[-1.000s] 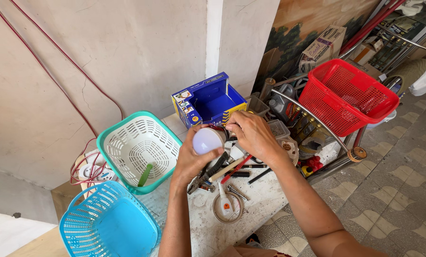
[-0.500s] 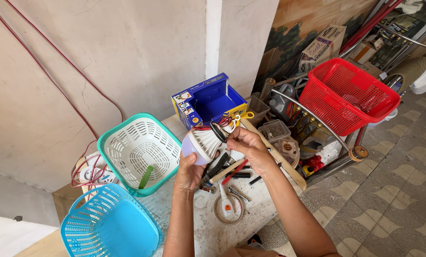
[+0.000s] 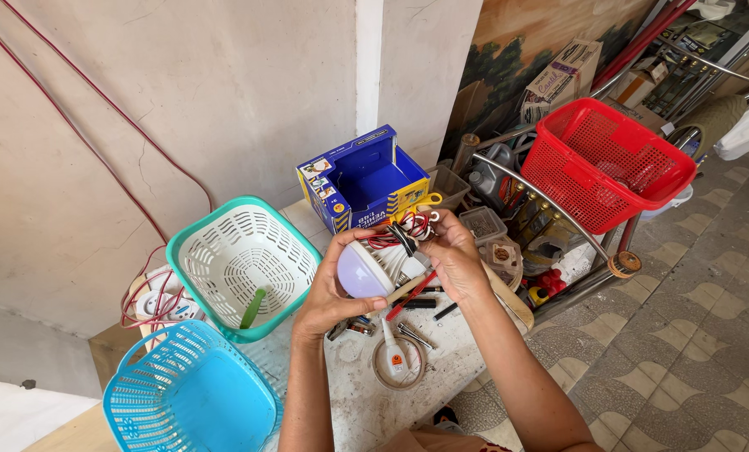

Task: The person connects wires to a light bulb and assembles electrical components by hand and with pliers on a freezer surface, then places the items into a red basket on the floor.

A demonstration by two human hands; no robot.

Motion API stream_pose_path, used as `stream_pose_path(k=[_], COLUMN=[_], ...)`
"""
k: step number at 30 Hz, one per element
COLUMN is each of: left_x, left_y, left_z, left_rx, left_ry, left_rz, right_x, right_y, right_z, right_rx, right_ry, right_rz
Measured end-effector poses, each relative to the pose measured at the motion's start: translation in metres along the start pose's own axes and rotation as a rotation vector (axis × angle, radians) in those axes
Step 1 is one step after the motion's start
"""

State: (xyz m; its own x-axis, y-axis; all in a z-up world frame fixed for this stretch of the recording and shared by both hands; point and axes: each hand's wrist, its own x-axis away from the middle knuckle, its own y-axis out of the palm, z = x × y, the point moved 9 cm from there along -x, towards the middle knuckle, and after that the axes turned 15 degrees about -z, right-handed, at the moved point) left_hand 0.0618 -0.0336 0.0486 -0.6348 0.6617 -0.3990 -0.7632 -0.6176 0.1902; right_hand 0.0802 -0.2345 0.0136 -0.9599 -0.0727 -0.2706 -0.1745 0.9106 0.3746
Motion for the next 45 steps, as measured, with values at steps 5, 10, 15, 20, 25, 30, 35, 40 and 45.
stream_pose_path(k=[5, 10, 15, 20, 25, 30, 35, 40, 45], left_x=[-0.005, -0.008, -0.015, -0.029, -0.043, -0.057, -0.07, -0.084, -0.106], left_y=[0.013, 0.02, 0.027, 0.035, 0.046, 0.06, 0.069, 0.087, 0.114], left_z=[0.005, -0.003, -0.009, -0.008, -0.012, -0.034, -0.072, -0.106, -0.143], left_rx=[-0.146, -0.144, -0.029, -0.066, -0.154, 0.084, 0.391, 0.56, 0.687], left_ry=[0.07, 0.13, 0.169, 0.15, 0.156, 0.092, 0.033, 0.048, 0.045], left_rz=[0.008, 0.061, 0.008, -0.037, -0.01, -0.002, 0.078, 0.067, 0.072], right_x=[0.009, 0.016, 0.008, 0.01, 0.017, 0.033, 0.057, 0.07, 0.084], right_y=[-0.008, -0.018, -0.023, -0.023, -0.042, -0.061, -0.064, -0.1, -0.132], right_z=[0.001, 0.012, 0.053, 0.049, 0.037, 0.001, -0.031, -0.045, -0.063], right_rx=[0.012, -0.152, -0.485, -0.536, -0.467, -0.271, 0.093, 0.329, 0.363], right_ry=[-0.163, -0.308, 0.098, 0.245, 0.216, -0.067, -0.224, -0.194, -0.264], right_rz=[0.15, 0.174, 0.088, 0.062, 0.158, 0.18, 0.2, 0.423, 0.428])
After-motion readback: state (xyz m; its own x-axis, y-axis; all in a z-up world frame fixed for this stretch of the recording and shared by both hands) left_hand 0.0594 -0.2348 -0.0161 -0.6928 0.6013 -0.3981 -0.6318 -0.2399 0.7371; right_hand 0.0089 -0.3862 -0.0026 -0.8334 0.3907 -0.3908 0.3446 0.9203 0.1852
